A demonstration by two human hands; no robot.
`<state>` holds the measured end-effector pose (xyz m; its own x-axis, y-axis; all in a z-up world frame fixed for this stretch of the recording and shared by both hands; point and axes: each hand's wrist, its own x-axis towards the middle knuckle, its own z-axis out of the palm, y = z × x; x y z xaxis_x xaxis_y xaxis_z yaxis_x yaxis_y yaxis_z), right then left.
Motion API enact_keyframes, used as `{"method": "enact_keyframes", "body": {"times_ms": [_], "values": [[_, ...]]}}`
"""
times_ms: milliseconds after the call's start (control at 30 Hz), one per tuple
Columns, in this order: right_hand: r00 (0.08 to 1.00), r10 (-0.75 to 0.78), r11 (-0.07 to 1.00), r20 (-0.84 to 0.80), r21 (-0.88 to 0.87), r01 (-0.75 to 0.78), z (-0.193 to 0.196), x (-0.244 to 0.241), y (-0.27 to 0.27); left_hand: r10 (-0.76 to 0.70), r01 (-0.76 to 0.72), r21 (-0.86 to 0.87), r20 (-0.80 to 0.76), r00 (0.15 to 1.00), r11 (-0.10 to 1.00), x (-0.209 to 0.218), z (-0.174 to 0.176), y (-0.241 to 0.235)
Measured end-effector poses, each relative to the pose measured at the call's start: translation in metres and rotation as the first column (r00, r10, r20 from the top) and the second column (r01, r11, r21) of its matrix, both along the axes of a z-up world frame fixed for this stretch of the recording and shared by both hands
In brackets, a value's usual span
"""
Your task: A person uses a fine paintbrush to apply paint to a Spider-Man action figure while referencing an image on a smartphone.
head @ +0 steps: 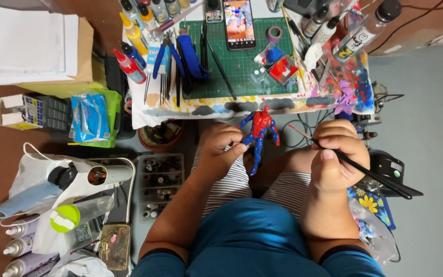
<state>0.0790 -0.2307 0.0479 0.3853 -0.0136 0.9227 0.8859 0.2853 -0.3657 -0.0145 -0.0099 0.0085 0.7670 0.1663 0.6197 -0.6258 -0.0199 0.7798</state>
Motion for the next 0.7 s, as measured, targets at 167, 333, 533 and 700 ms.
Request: {"method": "enact_keyframes", "body": {"times_ms": [167, 333, 533, 700], "values": [[1.000, -0.017, 1.000, 0.013, -0.001, 0.017, 0.003, -0.002, 0.000, 0.006, -0.007, 0.018, 0.004, 1.000, 1.000, 0.000, -0.003, 0.004], [1.000, -0.007, 1.000, 0.002, 0.017, 0.007, 0.003, -0.005, -0.003, 0.041, -0.042, 0.058, 0.018, 0.999, 0.997, -0.001, -0.004, 0.002], [1.000, -0.028, 0.999, 0.011, 0.025, 0.028, 0.004, -0.006, -0.008, 0.038, -0.041, 0.058, 0.039, 0.999, 0.997, -0.002, 0.007, -0.002], [0.999, -0.036, 0.999, 0.004, 0.033, 0.036, 0.004, -0.008, -0.012, -0.015, 0.015, 0.000, -0.004, 1.000, 1.000, -0.003, -0.011, 0.000]]}}
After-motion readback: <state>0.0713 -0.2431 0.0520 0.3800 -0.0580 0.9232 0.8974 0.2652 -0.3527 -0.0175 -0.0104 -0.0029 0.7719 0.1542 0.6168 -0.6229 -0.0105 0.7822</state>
